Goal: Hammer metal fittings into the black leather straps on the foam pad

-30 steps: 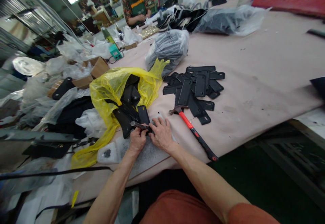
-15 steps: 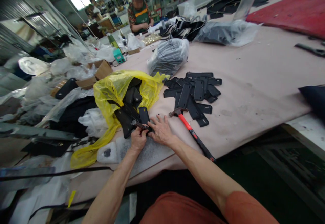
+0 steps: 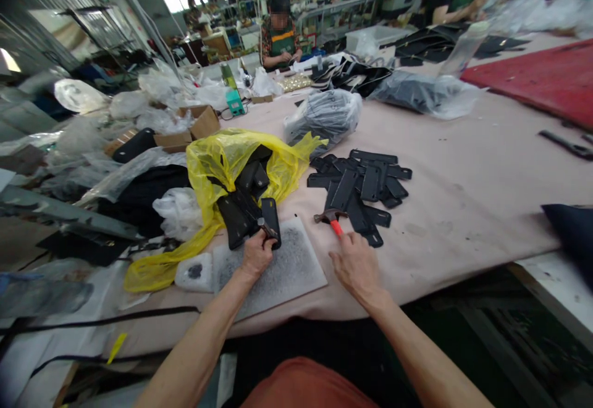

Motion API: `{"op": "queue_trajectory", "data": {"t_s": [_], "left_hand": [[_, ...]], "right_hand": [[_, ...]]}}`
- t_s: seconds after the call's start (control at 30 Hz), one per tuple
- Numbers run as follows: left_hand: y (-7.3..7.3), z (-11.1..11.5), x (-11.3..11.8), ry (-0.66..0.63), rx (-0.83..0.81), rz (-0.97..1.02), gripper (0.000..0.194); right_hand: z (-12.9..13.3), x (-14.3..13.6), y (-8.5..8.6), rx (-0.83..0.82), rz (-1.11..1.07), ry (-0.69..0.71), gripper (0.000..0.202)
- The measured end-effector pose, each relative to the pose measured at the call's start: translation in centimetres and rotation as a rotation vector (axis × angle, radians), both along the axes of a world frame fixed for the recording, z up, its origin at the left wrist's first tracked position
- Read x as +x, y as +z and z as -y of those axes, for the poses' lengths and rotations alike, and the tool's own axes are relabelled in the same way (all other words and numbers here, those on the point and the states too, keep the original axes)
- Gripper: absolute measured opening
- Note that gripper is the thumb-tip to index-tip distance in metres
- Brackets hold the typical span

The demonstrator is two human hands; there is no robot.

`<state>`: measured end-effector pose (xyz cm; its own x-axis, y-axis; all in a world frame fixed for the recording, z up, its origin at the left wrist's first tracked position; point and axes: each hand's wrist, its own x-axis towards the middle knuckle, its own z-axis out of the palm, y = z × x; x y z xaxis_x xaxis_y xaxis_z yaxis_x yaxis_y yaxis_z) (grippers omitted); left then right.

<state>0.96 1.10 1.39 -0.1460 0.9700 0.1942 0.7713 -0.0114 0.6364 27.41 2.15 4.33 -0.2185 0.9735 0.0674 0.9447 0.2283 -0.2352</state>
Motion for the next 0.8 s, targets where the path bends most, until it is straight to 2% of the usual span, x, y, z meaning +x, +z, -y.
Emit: {"op": "queue_trajectory", "data": {"t_s": [0.07,0.13,0.2,0.27,0.33,0.4,0.43,0.5,0.57,0.63,0.7,0.73,0.8], "left_hand": [[0.0,0.0,0.0,-0.002,-0.002,0.004,0.010],[0.1,0.0,-0.1,0.000,-0.010,0.001,0.009],[0.2,0.1,-0.1,-0.003,-0.016,-0.002,0.009],[0.3,0.1,-0.1,-0.008,-0.020,-0.006,0.008],[0.4,0.2,-0.1,-0.007,-0.027,-0.013,0.008],[0.4,0.2,-0.1,-0.001,-0.041,-0.018,0.007],[0.3,0.2,-0.1,0.004,-0.049,-0.019,0.007],[0.2,0.2,-0.2,0.009,-0.059,-0.021,0.007],[0.1,0.2,-0.2,0.009,-0.057,-0.026,0.007],[0.1,0.3,-0.2,0.008,-0.045,-0.030,0.008],[0.0,0.3,-0.2,0.010,-0.031,-0.033,0.008],[0.0,0.3,-0.2,0.010,-0.025,-0.034,0.008],[-0.1,0.2,-0.2,0.009,-0.019,-0.033,0.008]], "right_hand": [[1.2,2.5,-0.8,-0.117,0.036,-0.069,0.029],[1.8,4.1,-1.4,-0.270,-0.034,-0.146,0.017],[2.0,4.6,-1.6,-0.482,-0.278,-0.227,0.008],[2.0,4.5,-1.1,-0.773,-0.665,-0.295,0.010],[2.0,3.9,0.1,-1.016,-1.003,-0.381,0.012],[2.1,3.0,2.2,-1.107,-1.131,-0.467,0.016],[2.0,2.5,3.7,-1.074,-1.130,-0.482,0.019],[1.6,1.4,7.3,-0.884,-1.078,-0.409,0.028],[1.0,0.4,11.3,-0.550,-0.989,-0.261,0.034],[0.3,-0.2,14.4,-0.184,-0.901,-0.141,0.034],[-0.1,-0.4,15.8,0.092,-0.744,-0.037,0.031],[-0.2,-0.4,15.8,0.147,-0.638,0.039,0.028],[-0.2,-0.2,15.1,0.110,-0.386,0.209,0.025]]}}
